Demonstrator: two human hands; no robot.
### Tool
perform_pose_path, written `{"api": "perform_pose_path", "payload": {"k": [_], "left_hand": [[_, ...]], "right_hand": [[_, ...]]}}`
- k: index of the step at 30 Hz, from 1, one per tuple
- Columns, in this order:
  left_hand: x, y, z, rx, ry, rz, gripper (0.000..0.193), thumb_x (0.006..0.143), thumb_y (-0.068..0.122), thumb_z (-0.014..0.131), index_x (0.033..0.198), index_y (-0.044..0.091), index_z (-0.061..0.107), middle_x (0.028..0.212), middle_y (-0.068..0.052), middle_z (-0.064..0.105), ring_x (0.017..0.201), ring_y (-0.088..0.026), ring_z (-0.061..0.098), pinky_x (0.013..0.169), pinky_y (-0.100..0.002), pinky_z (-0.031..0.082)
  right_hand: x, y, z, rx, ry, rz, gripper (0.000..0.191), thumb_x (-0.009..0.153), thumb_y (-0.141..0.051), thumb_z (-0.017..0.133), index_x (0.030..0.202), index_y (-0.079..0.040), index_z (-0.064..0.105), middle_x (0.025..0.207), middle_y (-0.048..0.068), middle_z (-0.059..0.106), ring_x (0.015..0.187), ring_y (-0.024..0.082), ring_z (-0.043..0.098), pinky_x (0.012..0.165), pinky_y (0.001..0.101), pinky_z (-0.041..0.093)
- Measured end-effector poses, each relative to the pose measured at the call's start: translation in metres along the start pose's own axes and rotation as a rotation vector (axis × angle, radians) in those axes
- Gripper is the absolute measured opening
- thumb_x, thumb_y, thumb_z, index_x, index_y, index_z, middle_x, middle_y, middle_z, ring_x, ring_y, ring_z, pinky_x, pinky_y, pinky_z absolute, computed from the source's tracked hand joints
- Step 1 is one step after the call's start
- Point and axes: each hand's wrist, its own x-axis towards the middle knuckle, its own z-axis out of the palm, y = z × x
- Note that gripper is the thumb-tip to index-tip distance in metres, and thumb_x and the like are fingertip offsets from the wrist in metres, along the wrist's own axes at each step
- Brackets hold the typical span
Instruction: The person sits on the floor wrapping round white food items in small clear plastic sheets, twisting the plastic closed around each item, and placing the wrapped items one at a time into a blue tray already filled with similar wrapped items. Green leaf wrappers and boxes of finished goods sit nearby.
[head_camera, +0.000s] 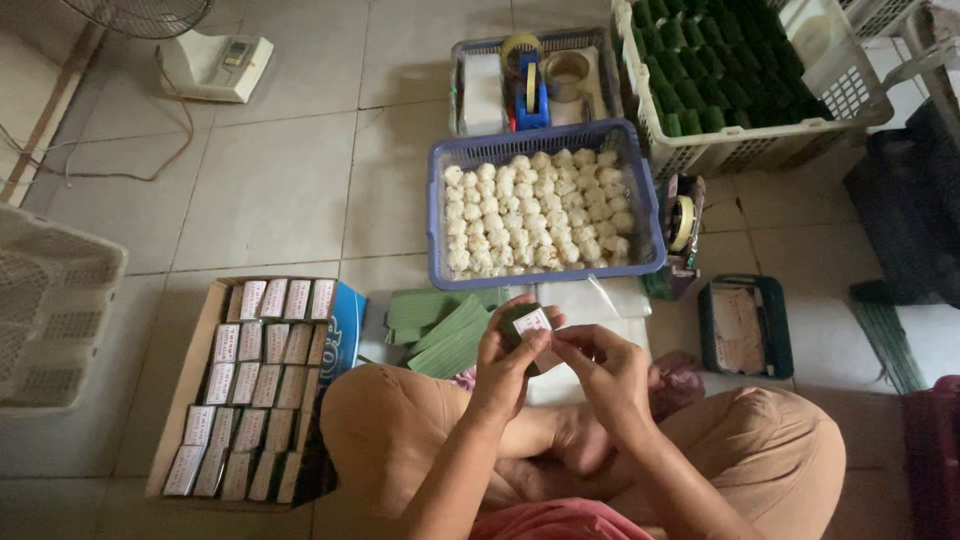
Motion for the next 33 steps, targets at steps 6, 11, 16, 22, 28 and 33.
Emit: {"api": "perform_pose_path", "payload": {"k": [6, 11, 16, 22, 28, 33], "left_hand": [[0.005, -0.014, 0.007, -0.001, 0.187, 0.083, 0.043, 0.093, -0.004, 0.072, 0.131, -0.001, 0.053, 0.11, -0.017, 0.07, 0.096, -0.025, 0.07, 0.083, -0.037, 0.058], [-0.001, -0.014, 0.02, -0.107, 0.116, 0.012, 0.042, 0.101, 0.004, 0.069, 0.14, 0.007, 0.054, 0.108, -0.009, 0.069, 0.084, -0.015, 0.06, 0.068, -0.026, 0.049], [0.008, -0.02, 0.009, -0.083, 0.021, -0.023, 0.048, 0.09, 0.002, 0.067, 0.135, 0.01, 0.053, 0.118, -0.005, 0.068, 0.105, -0.014, 0.068, 0.089, -0.03, 0.058], [0.024, -0.052, -0.019, 0.149, 0.114, -0.186, 0.024, 0.094, 0.012, 0.076, 0.113, -0.002, 0.07, 0.106, -0.014, 0.069, 0.092, -0.022, 0.069, 0.08, -0.035, 0.062], [0.019, -0.058, -0.02, 0.205, 0.265, -0.35, 0.018, 0.089, 0.017, 0.074, 0.103, 0.008, 0.068, 0.095, -0.001, 0.066, 0.081, -0.015, 0.068, 0.055, -0.037, 0.062], [0.017, -0.051, -0.004, 0.198, 0.268, -0.298, 0.015, 0.089, 0.015, 0.075, 0.102, 0.01, 0.068, 0.094, 0.0, 0.065, 0.08, -0.013, 0.067, 0.053, -0.036, 0.061]], "right_hand": [[-0.016, -0.018, 0.0, -0.324, 0.111, -0.416, 0.032, 0.083, -0.006, 0.074, 0.115, -0.008, 0.073, 0.108, 0.012, 0.073, 0.091, 0.026, 0.072, 0.08, 0.035, 0.057], [-0.017, -0.024, -0.003, -0.43, -0.001, -0.542, 0.062, 0.074, -0.011, 0.081, 0.13, -0.001, 0.057, 0.109, 0.016, 0.069, 0.103, 0.035, 0.065, 0.088, 0.0441, 0.053], [-0.004, -0.02, -0.019, -0.593, 0.001, -0.715, 0.05, 0.077, -0.001, 0.072, 0.125, 0.001, 0.058, 0.116, 0.018, 0.067, 0.104, 0.037, 0.064, 0.091, 0.0467, 0.052], [0.03, 0.044, -0.038, -0.52, 0.116, -0.621, 0.046, 0.081, -0.007, 0.074, 0.127, -0.011, 0.067, 0.118, 0.017, 0.062, 0.1, 0.033, 0.063, 0.084, 0.0421, 0.054], [0.133, 0.157, -0.102, -0.392, 0.561, -0.096, 0.034, 0.105, -0.028, 0.065, 0.126, -0.002, 0.066, 0.117, 0.023, 0.06, 0.099, 0.031, 0.063, 0.086, 0.0425, 0.053], [0.18, 0.178, -0.123, -0.149, 0.302, 0.237, 0.029, 0.094, -0.027, 0.072, 0.109, -0.003, 0.077, 0.09, 0.012, 0.076, 0.083, 0.021, 0.07, 0.077, 0.0363, 0.055]]}}
